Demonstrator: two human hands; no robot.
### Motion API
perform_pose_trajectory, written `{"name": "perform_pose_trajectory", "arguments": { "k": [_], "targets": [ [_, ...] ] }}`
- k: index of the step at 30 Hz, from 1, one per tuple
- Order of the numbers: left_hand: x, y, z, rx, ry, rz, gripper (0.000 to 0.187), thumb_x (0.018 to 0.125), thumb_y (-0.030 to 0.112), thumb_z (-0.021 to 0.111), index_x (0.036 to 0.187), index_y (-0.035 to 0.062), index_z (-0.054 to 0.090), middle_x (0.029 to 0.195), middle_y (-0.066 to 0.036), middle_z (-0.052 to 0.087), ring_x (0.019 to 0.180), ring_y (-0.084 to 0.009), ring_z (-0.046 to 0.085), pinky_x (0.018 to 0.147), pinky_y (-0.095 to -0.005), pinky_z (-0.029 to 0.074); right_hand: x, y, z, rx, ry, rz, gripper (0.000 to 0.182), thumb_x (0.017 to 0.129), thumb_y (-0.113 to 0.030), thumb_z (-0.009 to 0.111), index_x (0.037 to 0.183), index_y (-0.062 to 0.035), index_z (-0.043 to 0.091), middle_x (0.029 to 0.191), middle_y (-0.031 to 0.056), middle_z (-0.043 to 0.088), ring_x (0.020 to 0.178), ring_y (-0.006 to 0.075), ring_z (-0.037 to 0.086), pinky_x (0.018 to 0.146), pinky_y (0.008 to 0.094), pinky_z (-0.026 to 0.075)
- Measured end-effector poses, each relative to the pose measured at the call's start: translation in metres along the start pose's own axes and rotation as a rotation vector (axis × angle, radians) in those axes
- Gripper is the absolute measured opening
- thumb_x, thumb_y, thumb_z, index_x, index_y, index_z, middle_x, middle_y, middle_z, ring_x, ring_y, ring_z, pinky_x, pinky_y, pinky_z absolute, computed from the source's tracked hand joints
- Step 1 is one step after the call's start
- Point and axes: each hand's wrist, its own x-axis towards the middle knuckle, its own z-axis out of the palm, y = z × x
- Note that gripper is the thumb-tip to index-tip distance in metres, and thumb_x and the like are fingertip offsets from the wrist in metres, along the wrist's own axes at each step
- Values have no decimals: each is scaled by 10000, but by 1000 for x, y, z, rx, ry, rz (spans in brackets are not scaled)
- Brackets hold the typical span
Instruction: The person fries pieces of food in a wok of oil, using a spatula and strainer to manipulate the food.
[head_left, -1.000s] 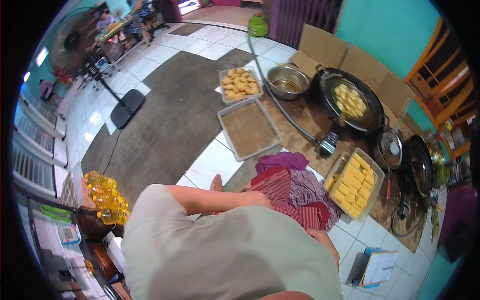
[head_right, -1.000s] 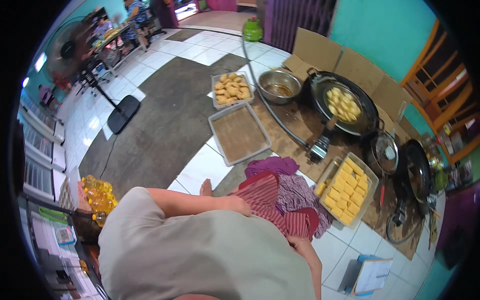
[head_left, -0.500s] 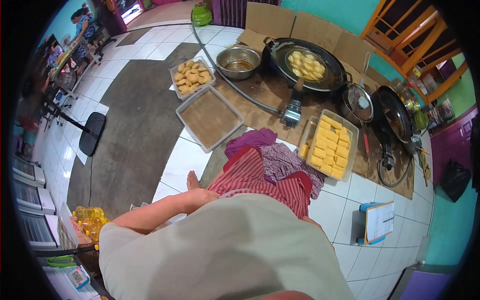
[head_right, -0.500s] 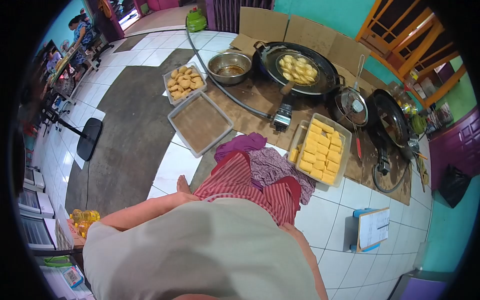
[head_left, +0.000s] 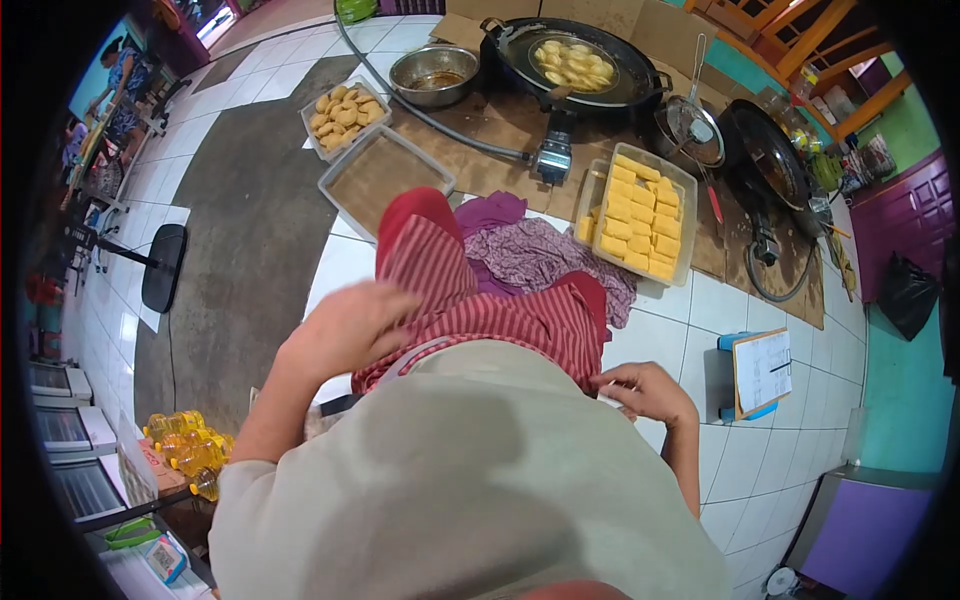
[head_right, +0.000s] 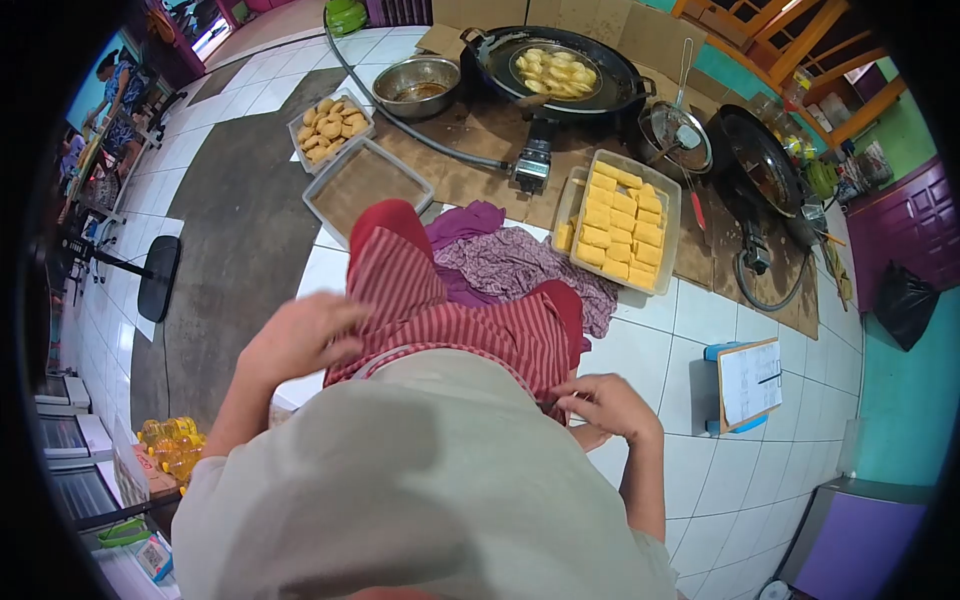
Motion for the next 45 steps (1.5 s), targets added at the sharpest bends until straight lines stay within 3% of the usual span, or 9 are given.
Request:
{"name": "perform_pose_trajectory", "arguments": {
  "k": [1, 4, 12, 21, 30, 36, 38, 39, 45],
  "targets": [
    [7, 8, 1, -30, 255, 71, 380, 782, 187, 628, 1144, 92, 564, 1065, -108, 589, 984, -296, 560, 831, -383, 458, -2, 7, 3, -71, 116, -1, 289, 828, -236, 622, 1046, -49, 654, 902, 110, 680, 771, 200, 645, 709, 293, 500],
    [22, 40, -11, -148, 498, 201, 360, 793, 171, 622, 1134, 69, 572, 1026, -117, 596, 960, -294, 571, 834, -367, 461, -8, 18, 13, -72, 273, 25, 314, 820, -242, 631, 1075, -58, 642, 929, 119, 674, 769, 198, 637, 713, 303, 500],
    [-12, 13, -69, -148, 638, 328, 288, 770, 73, 645, 1055, 30, 632, 1005, -124, 617, 915, -235, 601, 795, -313, 465, -7, 26, -1, -234, 399, 10, 324, 802, -193, 645, 1105, -82, 615, 913, 119, 653, 764, 232, 609, 703, 318, 479],
    [40, -69, -139, -207, 749, 442, 212, 871, 100, 568, 1052, 13, 635, 997, -68, 637, 925, -136, 591, 775, -256, 460, 16, -61, -103, -342, 742, -311, 321, 854, -150, 598, 1154, -41, 569, 967, 71, 643, 824, 133, 581, 754, 279, 467],
    [233, -137, -131, -75, 254, 271, 325, 870, 278, 587, 1114, 66, 615, 945, -52, 661, 835, -123, 593, 754, -277, 470, 75, -115, -206, -483, 546, -248, 343, 896, -235, 554, 1176, -37, 566, 940, 31, 619, 828, 98, 557, 742, 256, 463],
    [314, -193, -100, -197, -380, -246, 427, 831, 343, 623, 1174, 93, 572, 875, -3, 617, 767, -128, 587, 641, -294, 510, 164, -67, -301, -290, 451, 24, 309, 853, -254, 604, 1118, -95, 597, 801, -7, 604, 674, 88, 537, 570, 249, 445],
    [344, -207, -93, -345, -223, -297, 302, 836, 375, 595, 1006, 127, 630, 761, 42, 584, 665, -83, 552, 557, -267, 458, 207, -24, -344, -227, 498, 88, 336, 846, -261, 622, 1140, -100, 603, 795, -8, 601, 667, 96, 534, 566, 249, 447],
    [370, -217, -87, -403, -188, -317, 367, 841, 357, 619, 1114, 112, 593, 839, 27, 594, 666, -82, 550, 570, -237, 473, 224, -4, -354, -200, 589, 99, 321, 839, -257, 629, 1119, -100, 613, 736, 7, 595, 628, 111, 536, 527, 262, 439],
    [461, -182, -21, -1713, 319, -520, 284, 827, 332, 648, 991, 119, 555, 920, -57, 564, 798, -204, 553, 688, -334, 478, 344, 148, -382, -242, 943, 55, 229, 809, -199, 645, 987, -54, 659, 780, 53, 654, 633, 129, 599, 584, 295, 491]
  ]
}}
